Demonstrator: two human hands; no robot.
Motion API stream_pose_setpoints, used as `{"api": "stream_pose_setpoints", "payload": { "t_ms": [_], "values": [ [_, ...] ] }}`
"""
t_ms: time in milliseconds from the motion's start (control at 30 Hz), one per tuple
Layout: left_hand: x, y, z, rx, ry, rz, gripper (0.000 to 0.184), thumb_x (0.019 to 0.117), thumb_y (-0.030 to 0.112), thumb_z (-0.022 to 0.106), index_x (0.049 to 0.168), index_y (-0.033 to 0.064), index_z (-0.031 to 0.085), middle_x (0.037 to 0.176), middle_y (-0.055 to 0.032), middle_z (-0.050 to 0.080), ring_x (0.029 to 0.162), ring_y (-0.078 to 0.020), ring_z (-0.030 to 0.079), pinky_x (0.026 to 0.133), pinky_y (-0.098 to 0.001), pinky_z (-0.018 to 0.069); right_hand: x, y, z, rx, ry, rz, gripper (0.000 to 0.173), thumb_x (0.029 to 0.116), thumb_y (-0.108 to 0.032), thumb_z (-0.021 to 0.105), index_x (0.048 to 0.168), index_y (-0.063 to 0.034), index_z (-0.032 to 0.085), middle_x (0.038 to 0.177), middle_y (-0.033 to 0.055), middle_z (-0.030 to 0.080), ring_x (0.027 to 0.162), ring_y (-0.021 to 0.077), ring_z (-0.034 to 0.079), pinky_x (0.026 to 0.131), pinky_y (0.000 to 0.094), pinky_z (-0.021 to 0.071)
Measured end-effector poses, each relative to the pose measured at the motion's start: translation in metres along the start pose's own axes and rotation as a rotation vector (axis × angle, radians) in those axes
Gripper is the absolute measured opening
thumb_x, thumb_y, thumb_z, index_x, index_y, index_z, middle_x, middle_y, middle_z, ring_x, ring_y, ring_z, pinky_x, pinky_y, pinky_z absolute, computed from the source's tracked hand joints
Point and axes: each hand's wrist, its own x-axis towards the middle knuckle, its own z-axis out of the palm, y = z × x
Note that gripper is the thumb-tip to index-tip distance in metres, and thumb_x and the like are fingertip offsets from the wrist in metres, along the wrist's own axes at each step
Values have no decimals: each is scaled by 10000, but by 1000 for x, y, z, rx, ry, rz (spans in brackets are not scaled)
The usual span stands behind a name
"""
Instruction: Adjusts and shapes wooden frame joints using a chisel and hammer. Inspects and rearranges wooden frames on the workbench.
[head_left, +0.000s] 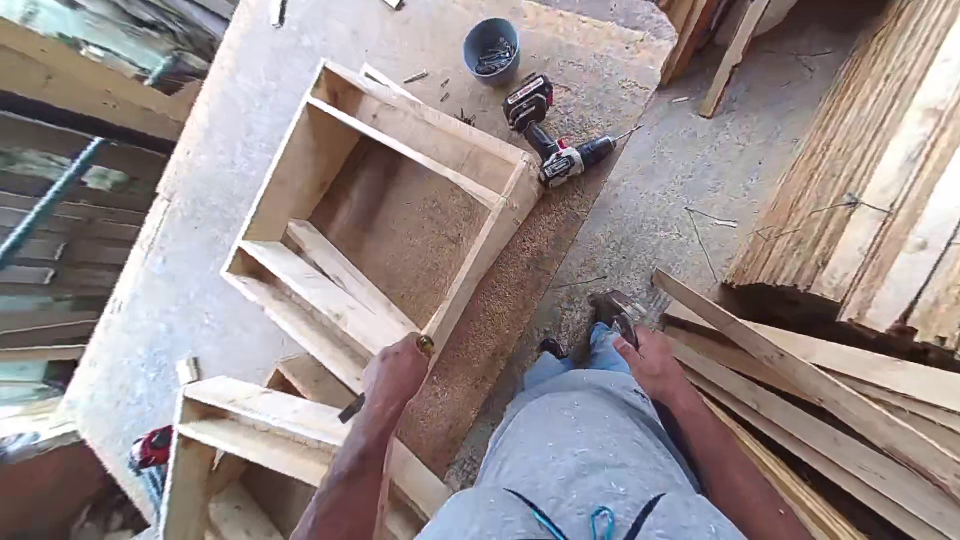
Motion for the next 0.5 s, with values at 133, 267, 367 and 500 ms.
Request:
{"api": "stream_pose_setpoints", "payload": {
  "t_ms": [133,267,367,500],
  "values": [
    [-30,6,-17,-84,157,-5,457,965,458,696,1176,53,709,1057,-258,727,1019,-494,693,864,-745,507,28,15,-25,86,34,36,607,982,-644,485,1105,-69,635,756,64,607,666,216,609,628,482,524],
    [-36,105,-65,-51,459,629,593,934,620,623,912,34,711,746,-164,693,680,-345,702,595,-560,557,51,31,-25,230,92,51,593,989,-631,485,1100,-63,616,701,40,581,555,186,585,551,443,534],
    [-3,211,-72,66,350,1298,429,1014,474,575,845,87,654,688,-100,645,658,-296,683,565,-466,554,57,35,-11,449,151,58,518,1030,-555,462,1093,-61,603,659,6,571,491,152,568,490,392,542],
    [53,302,-73,339,120,1598,253,1019,282,537,924,84,662,740,-109,659,698,-325,693,552,-493,533,50,26,16,810,266,61,394,1075,-431,413,1048,-73,574,629,-42,555,436,110,540,408,314,528]
  ]
}}
